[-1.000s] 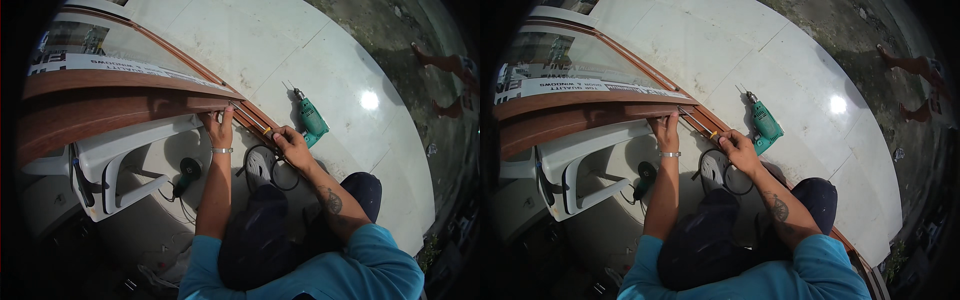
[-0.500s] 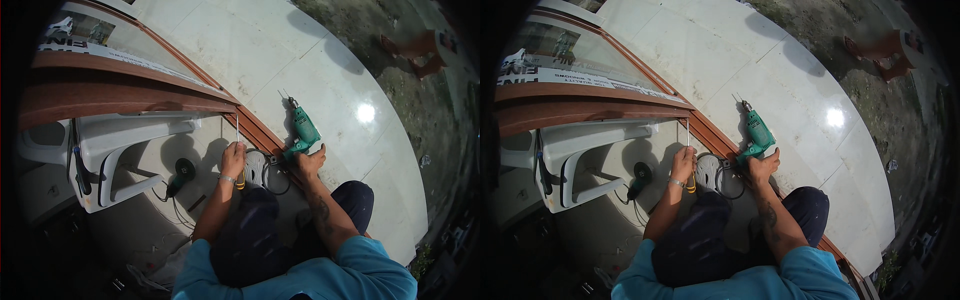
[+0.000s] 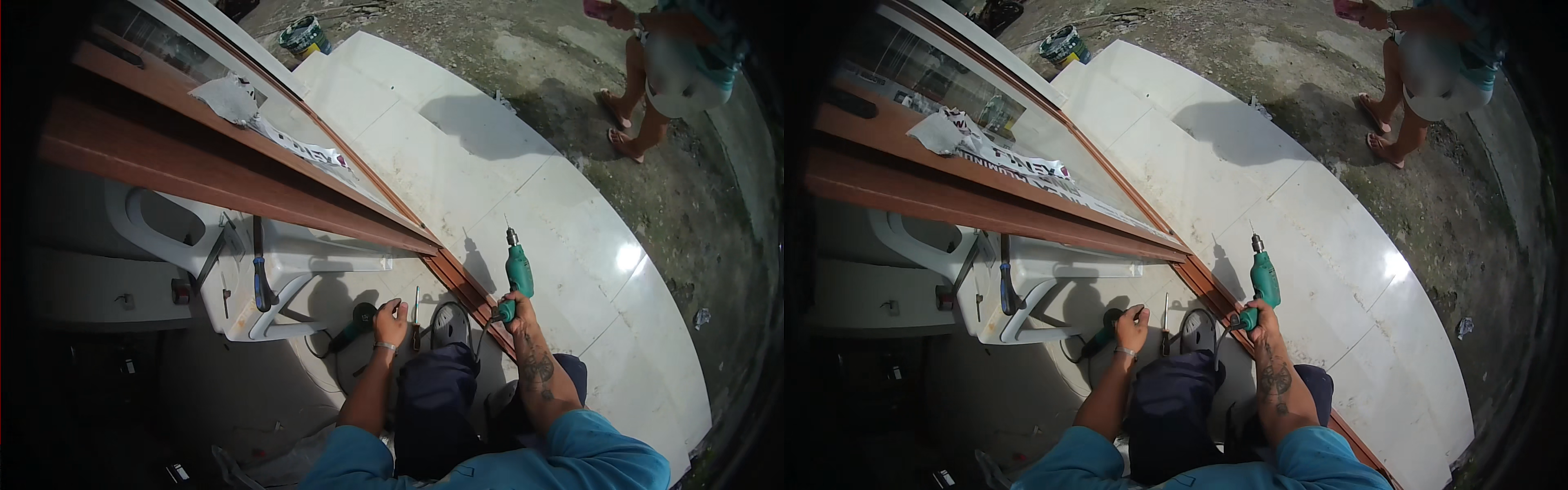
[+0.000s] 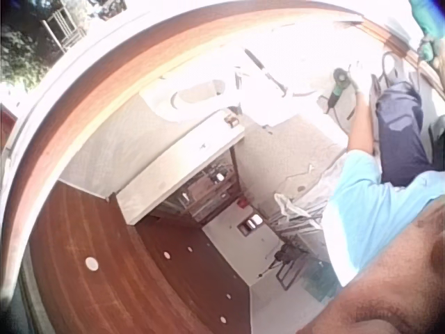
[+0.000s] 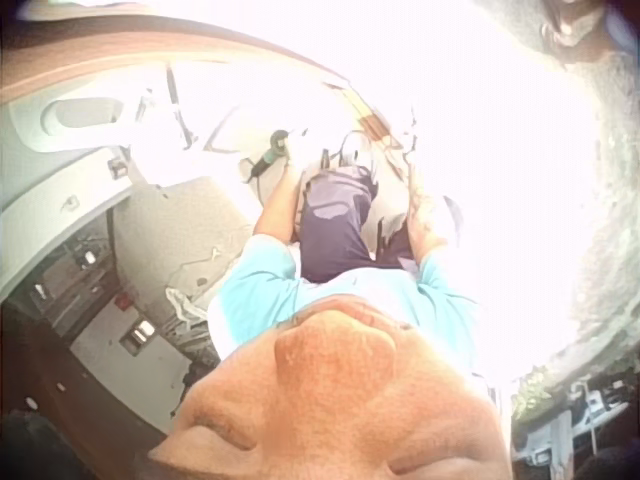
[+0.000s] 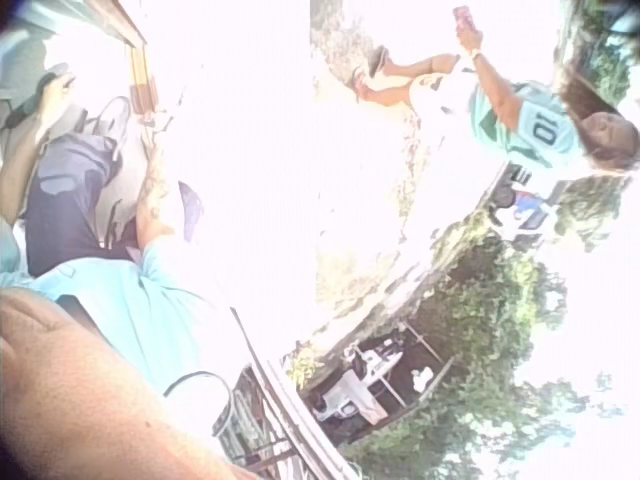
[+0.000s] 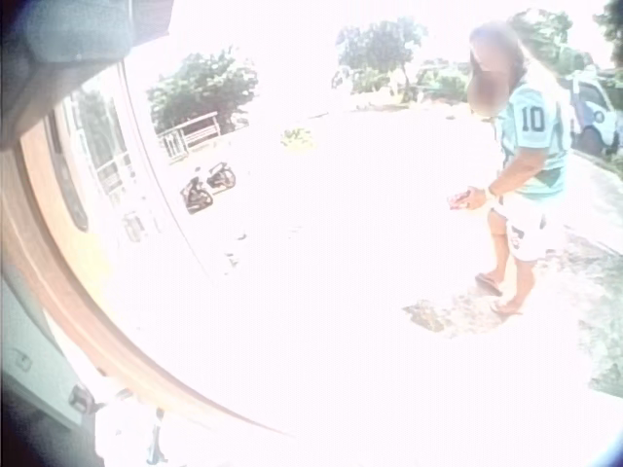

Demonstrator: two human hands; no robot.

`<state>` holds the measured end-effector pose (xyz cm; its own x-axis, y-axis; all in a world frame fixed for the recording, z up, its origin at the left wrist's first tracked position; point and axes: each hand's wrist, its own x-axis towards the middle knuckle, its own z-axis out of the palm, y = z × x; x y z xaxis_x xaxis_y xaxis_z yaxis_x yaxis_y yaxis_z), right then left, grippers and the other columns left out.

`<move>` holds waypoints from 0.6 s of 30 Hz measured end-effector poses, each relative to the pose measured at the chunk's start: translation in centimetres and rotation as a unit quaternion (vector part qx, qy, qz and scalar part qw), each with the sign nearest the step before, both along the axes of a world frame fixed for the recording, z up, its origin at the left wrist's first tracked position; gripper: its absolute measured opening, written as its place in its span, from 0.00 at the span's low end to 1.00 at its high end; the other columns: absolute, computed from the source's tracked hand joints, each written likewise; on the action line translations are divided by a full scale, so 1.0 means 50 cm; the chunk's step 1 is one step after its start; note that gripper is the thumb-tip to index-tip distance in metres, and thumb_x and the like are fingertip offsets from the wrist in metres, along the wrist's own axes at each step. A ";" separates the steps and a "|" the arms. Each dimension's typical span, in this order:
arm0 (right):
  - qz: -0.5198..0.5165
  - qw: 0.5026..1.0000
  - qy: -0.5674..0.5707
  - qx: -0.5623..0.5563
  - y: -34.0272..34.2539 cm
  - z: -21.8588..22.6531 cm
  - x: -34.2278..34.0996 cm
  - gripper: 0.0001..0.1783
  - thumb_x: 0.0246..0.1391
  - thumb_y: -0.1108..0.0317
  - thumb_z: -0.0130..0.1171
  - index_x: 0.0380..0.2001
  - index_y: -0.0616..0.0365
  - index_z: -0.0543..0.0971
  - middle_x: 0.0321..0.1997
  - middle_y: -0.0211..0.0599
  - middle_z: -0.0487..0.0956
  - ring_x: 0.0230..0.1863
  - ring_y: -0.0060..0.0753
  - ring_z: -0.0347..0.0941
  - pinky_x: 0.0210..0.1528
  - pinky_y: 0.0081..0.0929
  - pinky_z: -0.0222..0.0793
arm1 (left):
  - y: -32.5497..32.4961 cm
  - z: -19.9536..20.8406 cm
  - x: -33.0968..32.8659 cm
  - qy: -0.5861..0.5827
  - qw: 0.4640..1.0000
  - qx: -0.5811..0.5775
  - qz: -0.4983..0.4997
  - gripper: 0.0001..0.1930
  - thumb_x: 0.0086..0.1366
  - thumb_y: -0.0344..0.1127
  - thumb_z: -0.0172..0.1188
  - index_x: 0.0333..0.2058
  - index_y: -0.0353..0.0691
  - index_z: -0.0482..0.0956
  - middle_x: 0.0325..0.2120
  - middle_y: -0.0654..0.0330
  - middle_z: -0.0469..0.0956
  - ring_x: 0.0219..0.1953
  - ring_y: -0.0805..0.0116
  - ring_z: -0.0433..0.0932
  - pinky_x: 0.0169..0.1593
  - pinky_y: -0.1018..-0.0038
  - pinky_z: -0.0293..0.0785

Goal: Installing or securing a window frame into a structure using a power drill and screwdriver.

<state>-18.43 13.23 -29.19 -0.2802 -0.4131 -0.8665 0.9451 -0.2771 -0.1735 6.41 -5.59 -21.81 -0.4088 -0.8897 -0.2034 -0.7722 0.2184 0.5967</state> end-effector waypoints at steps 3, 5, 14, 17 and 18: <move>0.020 0.994 0.066 -0.080 0.014 0.266 -0.001 0.17 0.39 0.80 0.57 0.36 0.58 0.68 0.24 0.37 0.72 0.22 0.37 0.73 0.24 0.30 0.76 | -0.003 0.325 -0.028 0.102 0.992 -0.048 0.051 0.17 0.63 0.44 0.59 0.39 0.35 0.81 0.33 0.49 0.82 0.35 0.54 0.82 0.41 0.66 0.76; 0.055 0.980 0.138 -0.133 0.014 0.476 -0.015 0.23 0.36 0.80 0.58 0.41 0.59 0.67 0.26 0.36 0.72 0.23 0.37 0.73 0.25 0.32 0.76 | -0.004 0.516 -0.047 0.145 0.983 -0.064 0.088 0.18 0.64 0.45 0.58 0.39 0.34 0.81 0.33 0.49 0.82 0.35 0.54 0.82 0.41 0.67 0.76; 0.138 0.830 0.511 -0.178 0.048 1.300 0.072 0.45 0.24 0.86 0.63 0.54 0.60 0.62 0.38 0.40 0.75 0.29 0.31 0.75 0.29 0.28 0.76 | 0.252 1.223 -0.125 0.423 0.882 0.099 -0.184 0.29 0.67 0.46 0.57 0.59 0.32 0.63 0.52 0.52 0.72 0.50 0.67 0.74 0.49 0.71 0.71; 0.170 0.750 0.627 -0.124 0.024 1.411 0.167 0.42 0.31 0.84 0.66 0.54 0.59 0.60 0.46 0.42 0.73 0.43 0.32 0.74 0.42 0.28 0.75 | 0.294 1.309 -0.136 0.524 0.848 0.079 -0.002 0.29 0.67 0.46 0.57 0.56 0.30 0.60 0.45 0.54 0.70 0.49 0.67 0.69 0.52 0.70 0.67; 0.197 0.730 0.645 -0.111 0.011 1.426 0.207 0.41 0.34 0.81 0.69 0.54 0.59 0.60 0.46 0.42 0.73 0.45 0.33 0.74 0.46 0.29 0.74 | 0.293 1.324 -0.133 0.582 0.799 0.102 0.114 0.29 0.67 0.48 0.57 0.56 0.31 0.61 0.45 0.54 0.70 0.47 0.67 0.70 0.52 0.72 0.66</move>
<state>-8.08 13.78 42.12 -0.6261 -0.7714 0.1133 0.0490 -0.1840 -0.9817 -0.25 9.05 44.39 -0.2593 -0.9647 0.0466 0.3263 -0.0421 0.9443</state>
